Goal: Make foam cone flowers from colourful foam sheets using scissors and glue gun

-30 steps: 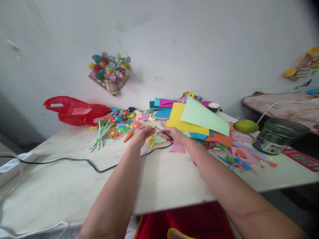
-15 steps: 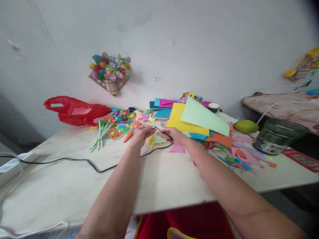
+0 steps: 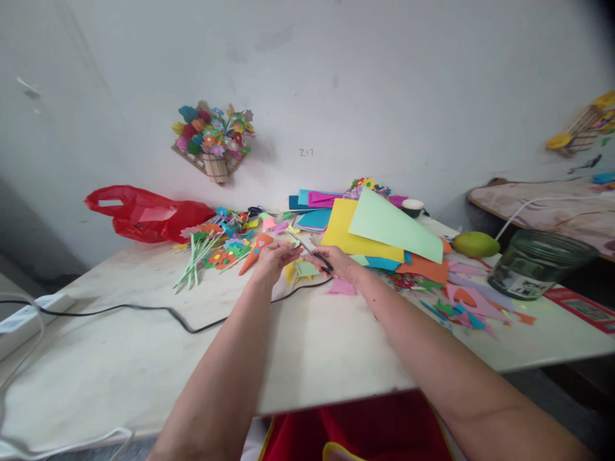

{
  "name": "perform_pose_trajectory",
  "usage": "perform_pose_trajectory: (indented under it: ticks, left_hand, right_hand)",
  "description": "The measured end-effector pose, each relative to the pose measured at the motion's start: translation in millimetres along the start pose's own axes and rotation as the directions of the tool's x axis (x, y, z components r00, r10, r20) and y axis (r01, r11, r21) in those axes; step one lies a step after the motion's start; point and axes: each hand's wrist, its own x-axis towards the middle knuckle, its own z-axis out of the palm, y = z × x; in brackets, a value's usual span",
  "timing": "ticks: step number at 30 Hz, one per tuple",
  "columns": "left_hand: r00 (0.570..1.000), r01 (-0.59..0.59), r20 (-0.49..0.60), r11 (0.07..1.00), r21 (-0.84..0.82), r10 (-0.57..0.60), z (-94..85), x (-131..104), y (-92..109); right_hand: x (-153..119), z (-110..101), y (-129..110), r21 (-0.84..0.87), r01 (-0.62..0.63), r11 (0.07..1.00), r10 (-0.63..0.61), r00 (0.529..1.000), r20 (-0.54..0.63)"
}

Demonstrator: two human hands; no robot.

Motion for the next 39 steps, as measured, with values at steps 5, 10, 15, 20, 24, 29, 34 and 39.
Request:
perform_pose_trajectory:
  ticks: [5, 10, 15, 20, 24, 29, 34, 39]
  left_hand:
    - [1.000, 0.007, 0.002, 1.000, 0.013, -0.007, 1.0, 0, 0]
    - [1.000, 0.002, -0.015, 1.000, -0.002, -0.002, 1.7, 0, 0]
    - [1.000, 0.006, -0.021, 1.000, -0.011, -0.006, 1.5, 0, 1]
    - [1.000, -0.002, -0.024, 1.000, -0.002, 0.002, -0.1, 0, 1]
    - [0.999, -0.010, -0.032, 1.000, 0.000, 0.010, -1.1, 1, 0]
    - [1.000, -0.009, -0.030, 1.000, 0.007, 0.010, -1.2, 1, 0]
    - [0.999, -0.012, -0.030, 1.000, 0.015, 0.012, -0.9, 1, 1]
    - [1.000, -0.011, -0.022, 1.000, 0.029, 0.012, -0.8, 0, 1]
  right_hand:
    - [2, 1, 2, 0.008, 0.019, 1.000, -0.018, 1.000, -0.007]
    - [4, 0, 5, 0.005, 0.018, 1.000, -0.018, 1.000, 0.002]
    - [1, 2, -1, 0.014, 0.005, 1.000, -0.005, 1.000, 0.001]
    - [0, 2, -6, 0.028, -0.014, 1.000, 0.014, 1.000, -0.003]
    - [2, 1, -3, 0.056, -0.019, 0.998, 0.019, 1.000, 0.017]
    - [3, -1, 0, 0.057, -0.032, 0.998, 0.031, 0.999, 0.024]
    - [3, -2, 2, 0.022, -0.003, 1.000, 0.002, 0.999, 0.045]
    - [4, -4, 6, 0.004, -0.005, 1.000, 0.005, 0.998, 0.057]
